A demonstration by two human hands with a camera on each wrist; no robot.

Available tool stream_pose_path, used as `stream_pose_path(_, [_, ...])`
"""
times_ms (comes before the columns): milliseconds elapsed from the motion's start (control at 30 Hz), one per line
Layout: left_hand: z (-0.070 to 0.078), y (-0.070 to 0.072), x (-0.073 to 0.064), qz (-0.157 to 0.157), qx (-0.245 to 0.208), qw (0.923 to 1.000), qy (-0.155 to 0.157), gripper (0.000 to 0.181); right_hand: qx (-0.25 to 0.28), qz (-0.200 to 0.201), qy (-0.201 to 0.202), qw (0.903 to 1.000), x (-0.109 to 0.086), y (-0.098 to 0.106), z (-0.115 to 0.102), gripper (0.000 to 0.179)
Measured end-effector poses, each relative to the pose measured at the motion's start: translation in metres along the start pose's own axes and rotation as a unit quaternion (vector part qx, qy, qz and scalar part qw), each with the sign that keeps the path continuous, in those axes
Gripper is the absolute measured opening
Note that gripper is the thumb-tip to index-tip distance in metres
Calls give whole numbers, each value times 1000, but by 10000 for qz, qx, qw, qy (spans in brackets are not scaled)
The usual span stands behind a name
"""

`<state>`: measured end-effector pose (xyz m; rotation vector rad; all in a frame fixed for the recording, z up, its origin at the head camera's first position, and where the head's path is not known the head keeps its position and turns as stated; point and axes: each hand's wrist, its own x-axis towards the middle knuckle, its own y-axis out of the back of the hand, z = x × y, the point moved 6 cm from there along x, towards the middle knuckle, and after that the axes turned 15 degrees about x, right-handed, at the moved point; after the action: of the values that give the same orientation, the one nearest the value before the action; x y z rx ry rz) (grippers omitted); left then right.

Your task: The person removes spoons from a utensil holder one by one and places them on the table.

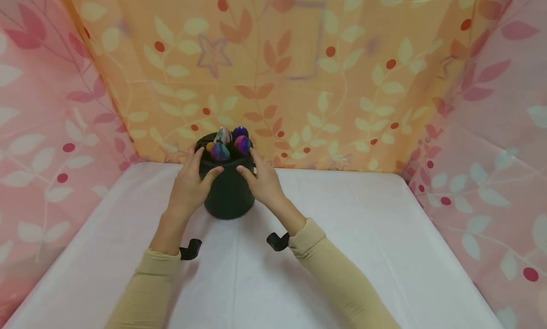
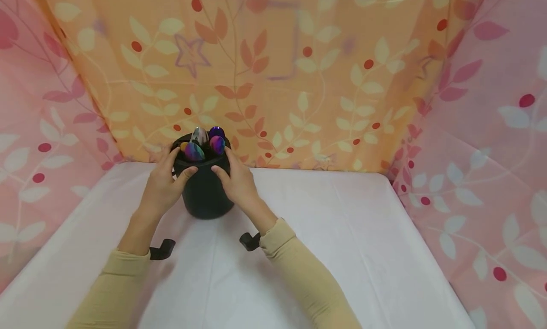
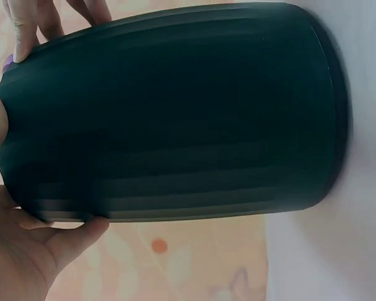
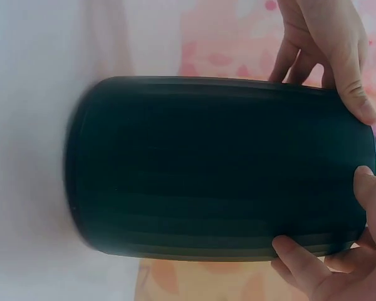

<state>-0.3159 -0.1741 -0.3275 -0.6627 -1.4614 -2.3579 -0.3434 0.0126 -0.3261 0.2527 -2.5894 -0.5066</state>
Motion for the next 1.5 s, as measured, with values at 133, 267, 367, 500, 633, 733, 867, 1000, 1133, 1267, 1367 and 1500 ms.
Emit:
stream_pose_path(133, [21, -7, -4, 97, -59, 9999, -81, 87, 101, 64, 76, 9999, -12, 18, 4, 65])
stream_pose_path(267, [40, -12, -8, 223, -143, 9995, -186, 86, 157, 120, 16, 9998, -24, 35, 7, 66])
stream_pose_path(367, [55, -17, -11, 256, -170, 9992, -266, 87, 162, 176, -76, 9997, -34, 48, 10, 67])
stream_pose_path(500, [71, -21, -15, 308, -179, 9990, -275, 87, 108, 174, -66, 9998, -44, 62, 11, 67])
stream_pose_path(633, [82, -24, -17, 358, -167, 9989, -262, 87, 142, 155, 49, 9998, -49, 71, 12, 67])
stream_pose_path(733, [86, -24, -17, 380, -118, 9988, -291, 87, 204, 131, 88, 9997, -50, 76, 13, 67])
stream_pose_path(867, [86, -25, -18, 224, 32, 9992, -336, 87, 365, -13, -21, 9993, -51, 80, 16, 66])
stream_pose_path(1000, [83, -21, -18, 149, 587, 9965, -583, 84, 631, -99, -230, 9977, -54, 86, 17, 65])
stream_pose_path(1133, [79, -15, -11, 30, 1214, 9864, -1106, 86, 1070, 28, -16, 9943, -57, 95, 4, 58])
stream_pose_path(1267, [77, -14, -1, -427, 1581, 9739, -1575, 91, 1304, 271, 534, 9896, -59, 104, -24, 49])
stream_pose_path(1367, [75, -14, 5, -675, 1736, 9662, -1782, 93, 1346, 371, 796, 9870, -58, 109, -40, 43])
stream_pose_path(1500, [72, -16, 9, -853, 1819, 9601, -1944, 94, 1452, 431, 750, 9856, -52, 110, -46, 41])
